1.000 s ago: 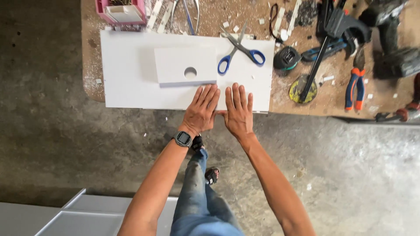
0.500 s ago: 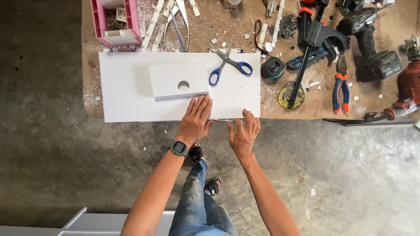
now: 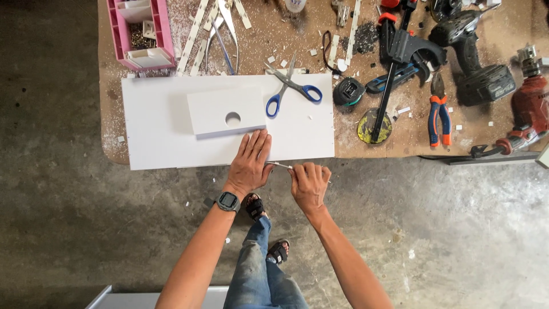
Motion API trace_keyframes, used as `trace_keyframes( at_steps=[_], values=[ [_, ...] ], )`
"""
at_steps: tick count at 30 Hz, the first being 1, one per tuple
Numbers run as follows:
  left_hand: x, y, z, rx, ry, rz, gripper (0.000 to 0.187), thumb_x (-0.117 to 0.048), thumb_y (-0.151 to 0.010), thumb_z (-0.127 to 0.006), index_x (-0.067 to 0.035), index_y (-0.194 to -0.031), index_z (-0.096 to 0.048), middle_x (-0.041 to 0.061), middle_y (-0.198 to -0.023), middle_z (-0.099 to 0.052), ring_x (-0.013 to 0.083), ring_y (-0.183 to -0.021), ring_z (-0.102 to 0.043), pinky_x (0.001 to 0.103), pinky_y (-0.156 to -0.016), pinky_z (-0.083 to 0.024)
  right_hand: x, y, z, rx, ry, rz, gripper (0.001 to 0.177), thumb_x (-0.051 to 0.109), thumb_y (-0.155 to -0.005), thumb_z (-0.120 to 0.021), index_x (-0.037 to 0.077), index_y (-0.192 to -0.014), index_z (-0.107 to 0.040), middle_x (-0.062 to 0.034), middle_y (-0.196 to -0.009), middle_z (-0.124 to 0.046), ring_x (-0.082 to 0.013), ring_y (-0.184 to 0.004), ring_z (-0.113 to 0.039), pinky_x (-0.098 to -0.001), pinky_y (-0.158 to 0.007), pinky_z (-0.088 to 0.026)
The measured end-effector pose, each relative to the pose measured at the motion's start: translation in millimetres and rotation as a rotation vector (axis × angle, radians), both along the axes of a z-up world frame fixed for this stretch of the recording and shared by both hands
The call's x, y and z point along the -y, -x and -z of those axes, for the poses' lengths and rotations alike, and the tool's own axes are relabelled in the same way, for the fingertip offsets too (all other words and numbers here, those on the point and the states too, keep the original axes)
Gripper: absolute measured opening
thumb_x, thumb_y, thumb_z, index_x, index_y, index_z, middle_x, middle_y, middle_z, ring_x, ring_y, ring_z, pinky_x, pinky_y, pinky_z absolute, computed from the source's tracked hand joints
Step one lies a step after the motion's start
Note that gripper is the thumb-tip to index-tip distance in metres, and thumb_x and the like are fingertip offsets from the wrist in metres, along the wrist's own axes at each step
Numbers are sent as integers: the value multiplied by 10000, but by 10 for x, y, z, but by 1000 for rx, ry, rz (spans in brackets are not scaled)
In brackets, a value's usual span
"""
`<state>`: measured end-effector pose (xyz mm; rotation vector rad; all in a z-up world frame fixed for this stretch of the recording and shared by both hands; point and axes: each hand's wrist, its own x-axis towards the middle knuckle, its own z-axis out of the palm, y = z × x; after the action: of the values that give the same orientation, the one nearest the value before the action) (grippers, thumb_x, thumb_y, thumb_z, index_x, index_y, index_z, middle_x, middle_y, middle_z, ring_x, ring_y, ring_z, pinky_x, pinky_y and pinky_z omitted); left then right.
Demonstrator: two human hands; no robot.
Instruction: The recorder is assembling white wooden pieces using adhesive tape and a cutter.
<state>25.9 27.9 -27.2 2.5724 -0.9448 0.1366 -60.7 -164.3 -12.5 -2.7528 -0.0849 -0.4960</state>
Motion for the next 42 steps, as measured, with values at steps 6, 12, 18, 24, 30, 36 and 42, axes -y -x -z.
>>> trace_keyframes(
  at_steps=[6,12,18,24,30,36,42],
  values=[
    [5,-46,-178,-6,32,37,752,-377,-950,-612,85,-1502,-395,261,-1569,-402,382,-1495,-339,528,-1247,-244,-118,13,-23,-30,-60,42,229,120,-873,-756,65,-1056,-628,-53,-1000,-641,-240,-997,-609,-446,-991,-368],
    [-23,-56,-69,50,-107,23,615,-70,-942,-567,39,-1526,-409,208,-1593,-422,340,-1515,-357,502,-1261,-306,-40,61,203,21,-75,90,341,169,-885,-801,107,-1192,-666,-110,-1199,-597,-276,-1153,-518,-492,-967,-341],
    [-371,-95,-214,87,-310,-34,748,35,-824,-580,-149,-1530,-417,128,-1578,-434,283,-1466,-398,487,-1213,-334,299,-279,-217,-71,178,147,628,186,-743,-756,160,-1356,-625,-222,-1429,-526,-386,-1312,-480,-572,-1112,-298],
    [-550,-217,-470,27,-310,132,717,5,-810,-616,-55,-1503,-441,189,-1534,-459,346,-1420,-445,487,-1190,-354,959,75,546,-129,278,-59,505,237,-1048,-774,259,-1472,-501,51,-1509,-458,-194,-1419,-438,-491,-1218,-283],
    [-520,-273,-1078,-107,-532,136,733,-49,-769,-636,-101,-1462,-404,180,-1527,-393,370,-1458,-301,658,-1149,-331,833,-496,-705,-445,131,-22,1110,503,-643,-852,65,-1552,-388,-375,-1547,-281,-543,-1368,-337,-681,-1086,-255],
    [-810,-283,-755,12,-607,32,922,-39,-789,-663,-228,-1576,-221,80,-1618,-286,361,-1497,-190,743,-1056,-356,414,-244,-269,-354,-130,248,923,218,-717,-839,108,-1522,-400,-260,-1485,-417,-468,-1311,-438,-562,-1036,-384],
    [-884,-285,-745,22,-625,67,914,5,-819,-642,-198,-1594,-201,107,-1623,-291,404,-1509,-212,728,-1053,-367,532,-177,-89,-204,-211,231,793,135,-741,-824,134,-1467,-505,-223,-1312,-542,-416,-1173,-525,-516,-981,-419]
  ],
)
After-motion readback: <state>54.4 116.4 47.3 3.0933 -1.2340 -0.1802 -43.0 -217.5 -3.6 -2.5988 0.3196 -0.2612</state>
